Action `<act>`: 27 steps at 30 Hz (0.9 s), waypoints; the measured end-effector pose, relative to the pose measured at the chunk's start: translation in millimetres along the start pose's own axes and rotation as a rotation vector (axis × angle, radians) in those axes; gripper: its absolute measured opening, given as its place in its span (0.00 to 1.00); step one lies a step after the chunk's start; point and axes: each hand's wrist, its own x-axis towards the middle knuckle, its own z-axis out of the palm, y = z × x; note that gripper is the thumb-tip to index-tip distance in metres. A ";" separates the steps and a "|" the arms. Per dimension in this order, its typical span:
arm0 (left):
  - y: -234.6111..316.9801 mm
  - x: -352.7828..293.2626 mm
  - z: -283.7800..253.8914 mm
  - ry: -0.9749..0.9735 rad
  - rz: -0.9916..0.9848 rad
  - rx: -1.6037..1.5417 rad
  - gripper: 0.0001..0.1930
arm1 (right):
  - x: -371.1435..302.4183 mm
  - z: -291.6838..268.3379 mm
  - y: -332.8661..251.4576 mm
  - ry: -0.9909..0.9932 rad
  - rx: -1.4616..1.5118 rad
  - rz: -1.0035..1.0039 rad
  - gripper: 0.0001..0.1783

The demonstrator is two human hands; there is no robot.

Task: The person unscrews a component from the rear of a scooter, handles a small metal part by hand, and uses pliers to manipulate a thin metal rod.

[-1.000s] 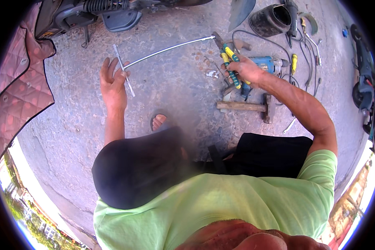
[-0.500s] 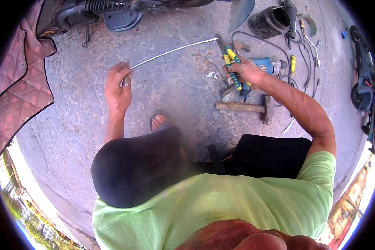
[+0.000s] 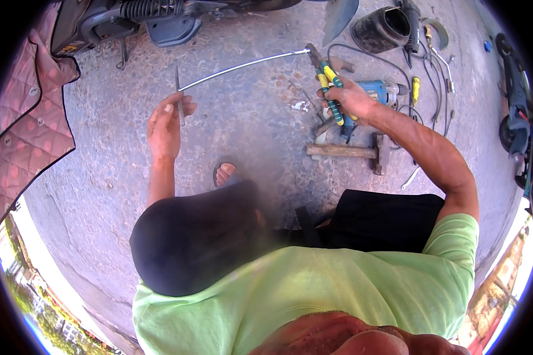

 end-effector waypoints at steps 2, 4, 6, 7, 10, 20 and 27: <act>-5.5 1.0 0.0 0.064 0.063 0.214 0.19 | 0.3 -0.6 0.3 -0.025 0.014 0.028 0.19; -8.2 -1.2 3.5 0.120 0.132 0.392 0.21 | 1.0 0.3 -0.6 -0.038 0.019 0.035 0.18; 0.1 -6.2 19.5 0.159 0.208 0.540 0.23 | 1.2 2.0 0.7 -0.038 0.024 0.019 0.17; 1.9 -4.3 19.9 0.154 0.192 0.497 0.23 | 1.7 0.9 0.9 -0.038 0.019 0.029 0.17; 2.7 -1.2 12.7 0.142 0.149 0.414 0.24 | 3.3 0.6 -0.1 -0.042 0.015 0.047 0.17; -1.7 1.7 18.7 0.156 0.737 1.125 0.12 | -3.0 0.8 -4.6 -0.037 0.011 0.068 0.16; 6.5 -5.8 10.0 0.025 -0.084 0.587 0.13 | -2.0 -3.0 -4.9 -0.001 0.009 0.043 0.22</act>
